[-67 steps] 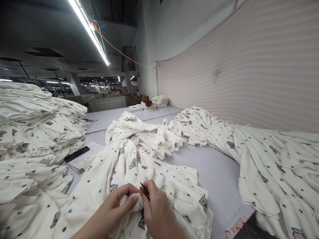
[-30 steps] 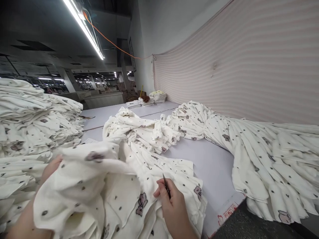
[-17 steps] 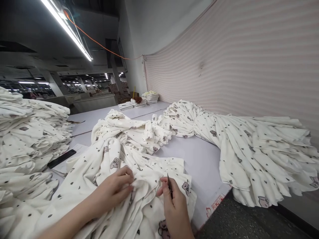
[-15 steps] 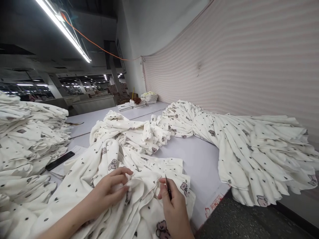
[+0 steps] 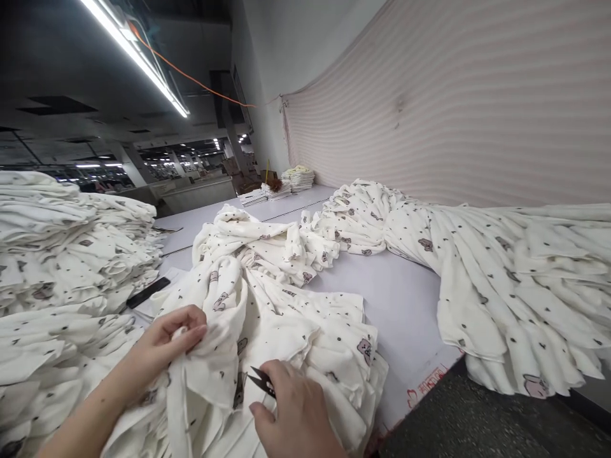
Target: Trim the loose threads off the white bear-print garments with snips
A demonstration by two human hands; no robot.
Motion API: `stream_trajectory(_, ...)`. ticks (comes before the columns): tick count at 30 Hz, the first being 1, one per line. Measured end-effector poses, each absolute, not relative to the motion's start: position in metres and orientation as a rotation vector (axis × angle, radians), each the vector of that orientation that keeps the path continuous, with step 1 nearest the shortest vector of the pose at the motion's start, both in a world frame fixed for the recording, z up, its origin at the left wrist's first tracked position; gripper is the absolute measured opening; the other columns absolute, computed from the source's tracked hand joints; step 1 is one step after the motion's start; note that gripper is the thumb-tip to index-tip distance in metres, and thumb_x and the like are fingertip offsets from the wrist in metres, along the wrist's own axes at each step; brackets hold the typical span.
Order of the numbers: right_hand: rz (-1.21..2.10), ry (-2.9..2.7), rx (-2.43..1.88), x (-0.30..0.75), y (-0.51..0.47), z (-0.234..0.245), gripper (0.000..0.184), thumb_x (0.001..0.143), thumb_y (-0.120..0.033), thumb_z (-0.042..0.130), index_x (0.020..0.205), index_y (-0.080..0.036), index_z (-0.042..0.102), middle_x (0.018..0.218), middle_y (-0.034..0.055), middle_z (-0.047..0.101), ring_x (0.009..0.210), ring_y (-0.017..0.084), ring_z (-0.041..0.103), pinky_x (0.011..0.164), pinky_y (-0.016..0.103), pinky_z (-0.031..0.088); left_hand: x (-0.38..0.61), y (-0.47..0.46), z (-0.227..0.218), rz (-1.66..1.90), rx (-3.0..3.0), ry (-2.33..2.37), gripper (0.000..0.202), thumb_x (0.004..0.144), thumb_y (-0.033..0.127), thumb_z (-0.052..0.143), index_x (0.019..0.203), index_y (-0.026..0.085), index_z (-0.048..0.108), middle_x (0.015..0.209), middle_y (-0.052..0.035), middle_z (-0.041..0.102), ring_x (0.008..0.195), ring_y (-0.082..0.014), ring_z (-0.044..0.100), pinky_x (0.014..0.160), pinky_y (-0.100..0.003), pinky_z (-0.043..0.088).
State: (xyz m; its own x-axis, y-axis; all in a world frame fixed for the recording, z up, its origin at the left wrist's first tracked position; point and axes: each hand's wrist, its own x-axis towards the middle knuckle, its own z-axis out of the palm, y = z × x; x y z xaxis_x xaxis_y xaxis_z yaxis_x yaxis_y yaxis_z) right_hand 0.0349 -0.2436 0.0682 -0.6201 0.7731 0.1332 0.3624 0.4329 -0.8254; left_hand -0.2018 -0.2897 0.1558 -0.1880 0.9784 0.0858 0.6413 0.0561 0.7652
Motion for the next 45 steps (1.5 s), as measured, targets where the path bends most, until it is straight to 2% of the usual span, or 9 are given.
stream_trajectory(4, 1.075, -2.149, -0.949, 0.021, -0.259, 0.061, 0.021, 0.068, -0.024, 0.067, 0.089, -0.024, 0.062, 0.081, -0.0005, 0.07, 0.07, 0.02, 0.064, 0.059, 0.025, 0.039, -0.2, -0.306, 0.165, 0.409, 1.83, 2.074, 0.038, 0.077, 0.057, 0.064, 0.095, 0.024, 0.068, 0.079, -0.0014, 0.063, 0.075, -0.0216, 0.057, 0.067, -0.027, 0.04)
stream_trajectory(9, 1.07, -2.048, -0.83, -0.004, -0.27, 0.057, 0.014, 0.081, -0.026, 0.054, 0.068, -0.021, 0.057, 0.064, -0.0005, 0.059, 0.06, 0.016, 0.054, 0.054, 0.023, 0.034, -0.178, -0.327, 0.156, 0.246, 1.965, 2.027, 0.078, 0.067, 0.048, 0.077, 0.137, 0.038, 0.046, 0.112, -0.0054, 0.062, 0.094, -0.0297, 0.057, 0.082, -0.036, 0.043)
stream_trajectory(12, 1.227, -1.939, -0.756, -0.006, -0.264, 0.064, 0.023, 0.086, -0.034, 0.052, 0.068, -0.02, 0.056, 0.061, -0.0023, 0.051, 0.058, 0.013, 0.047, 0.051, 0.022, 0.031, -0.172, -0.33, 0.145, 0.395, 2.028, 1.818, 0.037, 0.085, 0.024, 0.059, 0.118, 0.039, 0.061, 0.125, -0.0025, 0.054, 0.098, -0.0227, 0.057, 0.091, -0.035, 0.039)
stream_trajectory(15, 1.336, -1.825, -0.746, -0.001, -0.258, 0.076, 0.027, 0.088, -0.039, 0.052, 0.071, -0.019, 0.056, 0.062, -0.0037, 0.045, 0.058, 0.012, 0.042, 0.051, 0.022, 0.027, -0.177, -0.329, 0.138, 0.664, 1.797, 1.687, 0.019, 0.094, 0.029, 0.046, 0.093, 0.027, 0.065, 0.103, -0.0014, 0.063, 0.091, -0.0183, 0.057, 0.085, -0.028, 0.042)
stream_trajectory(19, 1.378, -1.722, -0.739, -0.006, -0.257, 0.093, 0.03, 0.09, -0.043, 0.051, 0.071, -0.019, 0.052, 0.06, -0.0055, 0.037, 0.057, 0.011, 0.035, 0.052, 0.022, 0.027, -0.191, -0.335, 0.135, 0.821, 1.548, 1.743, 0.026, 0.095, 0.046, 0.042, 0.098, 0.025, 0.057, 0.086, 0.0013, 0.058, 0.078, -0.0169, 0.052, 0.07, -0.025, 0.042)
stream_trajectory(22, 1.335, -1.725, -0.672, -0.019, -0.257, 0.101, 0.028, 0.092, -0.04, 0.049, 0.073, -0.02, 0.05, 0.064, -0.0049, 0.039, 0.06, 0.012, 0.037, 0.055, 0.022, 0.031, -0.197, -0.342, 0.135, 0.812, 1.577, 1.71, 0.024, 0.089, 0.041, 0.054, 0.108, 0.029, 0.06, 0.099, -0.0002, 0.059, 0.09, -0.0196, 0.054, 0.077, -0.027, 0.042)
stream_trajectory(26, 1.303, -1.732, -0.699, -0.034, -0.254, 0.103, 0.024, 0.093, -0.039, 0.046, 0.078, -0.021, 0.049, 0.069, -0.004, 0.046, 0.062, 0.012, 0.043, 0.057, 0.022, 0.035, -0.199, -0.342, 0.133, 0.952, 1.532, 1.698, 0.02, 0.089, 0.037, 0.054, 0.083, 0.022, 0.066, 0.087, -0.0011, 0.06, 0.089, -0.0202, 0.056, 0.082, -0.028, 0.041)
stream_trajectory(32, 1.04, -1.947, -0.73, -0.024, -0.26, 0.085, 0.016, 0.08, -0.033, 0.061, 0.093, -0.024, 0.066, 0.083, 0.0018, 0.067, 0.075, 0.02, 0.062, 0.066, 0.025, 0.045, -0.202, -0.342, 0.124, 1.102, 1.408, 1.706, 0.024, 0.088, 0.04, 0.055, 0.08, 0.02, 0.065, 0.083, -0.0001, 0.059, 0.085, -0.0195, 0.056, 0.08, -0.028, 0.042)
stream_trajectory(45, 0.918, -1.984, -0.746, -0.035, -0.262, 0.076, 0.019, 0.085, -0.035, 0.058, 0.093, -0.026, 0.073, 0.084, 0.0041, 0.072, 0.078, 0.022, 0.067, 0.068, 0.028, 0.049, -0.199, -0.34, 0.12, 1.097, 1.313, 1.676, 0.022, 0.088, 0.039, 0.055, 0.083, 0.021, 0.065, 0.083, 0.0015, 0.06, 0.084, -0.0182, 0.054, 0.077, -0.027, 0.042)
